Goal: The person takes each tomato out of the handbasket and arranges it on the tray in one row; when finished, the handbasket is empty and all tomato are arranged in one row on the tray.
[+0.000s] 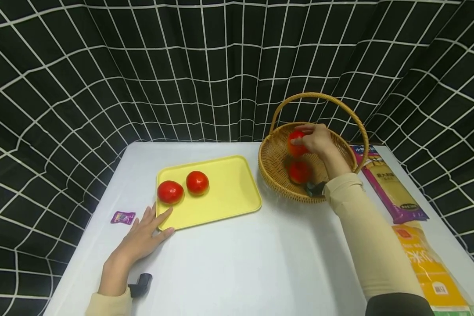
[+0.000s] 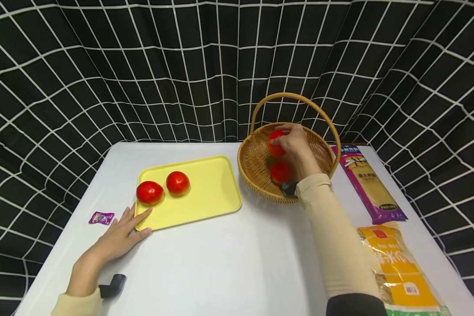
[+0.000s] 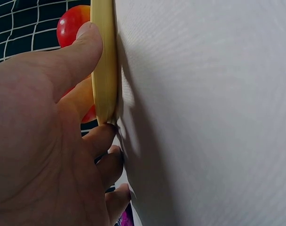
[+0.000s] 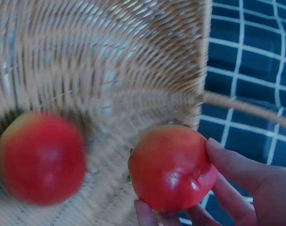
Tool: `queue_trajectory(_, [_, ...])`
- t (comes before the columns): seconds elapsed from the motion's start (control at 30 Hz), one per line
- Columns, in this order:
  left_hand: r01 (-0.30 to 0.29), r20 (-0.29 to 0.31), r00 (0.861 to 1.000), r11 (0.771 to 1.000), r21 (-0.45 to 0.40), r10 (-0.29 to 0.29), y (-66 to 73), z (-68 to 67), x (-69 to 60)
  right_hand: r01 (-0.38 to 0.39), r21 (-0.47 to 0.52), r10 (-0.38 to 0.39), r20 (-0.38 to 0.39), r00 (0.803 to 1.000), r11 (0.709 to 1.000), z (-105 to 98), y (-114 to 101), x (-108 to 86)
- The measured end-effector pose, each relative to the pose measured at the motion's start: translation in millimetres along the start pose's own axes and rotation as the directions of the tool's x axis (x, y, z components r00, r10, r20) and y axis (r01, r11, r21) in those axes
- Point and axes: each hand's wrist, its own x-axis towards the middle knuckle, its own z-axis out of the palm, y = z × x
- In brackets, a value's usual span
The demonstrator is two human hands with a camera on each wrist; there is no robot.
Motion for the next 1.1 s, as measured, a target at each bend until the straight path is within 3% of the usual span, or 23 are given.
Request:
queue_trajectory(0.63, [0.009,-0.012,1.000,1.000,-0.015,-0.009,-2.2,2.0,0.9,0.053,0.049,-0.058,0.102,0.993,0.997,15,-60,-34.9])
queue_trajectory(0.77, [0.008,-0.014,1.000,1.000,-0.010,-0.008,-2.4,2.2,0.8,0.111,0.094,-0.122,0.115,0.986,0.989,27,-69,-39.4])
queue_trajectory(1.1, [0.014,-0.005,1.000,1.000,-0.005,-0.014,-1.9,1.0,1.9,0.212,0.045,-0.217,0.142,0.966,0.976,73,-85,-44.8])
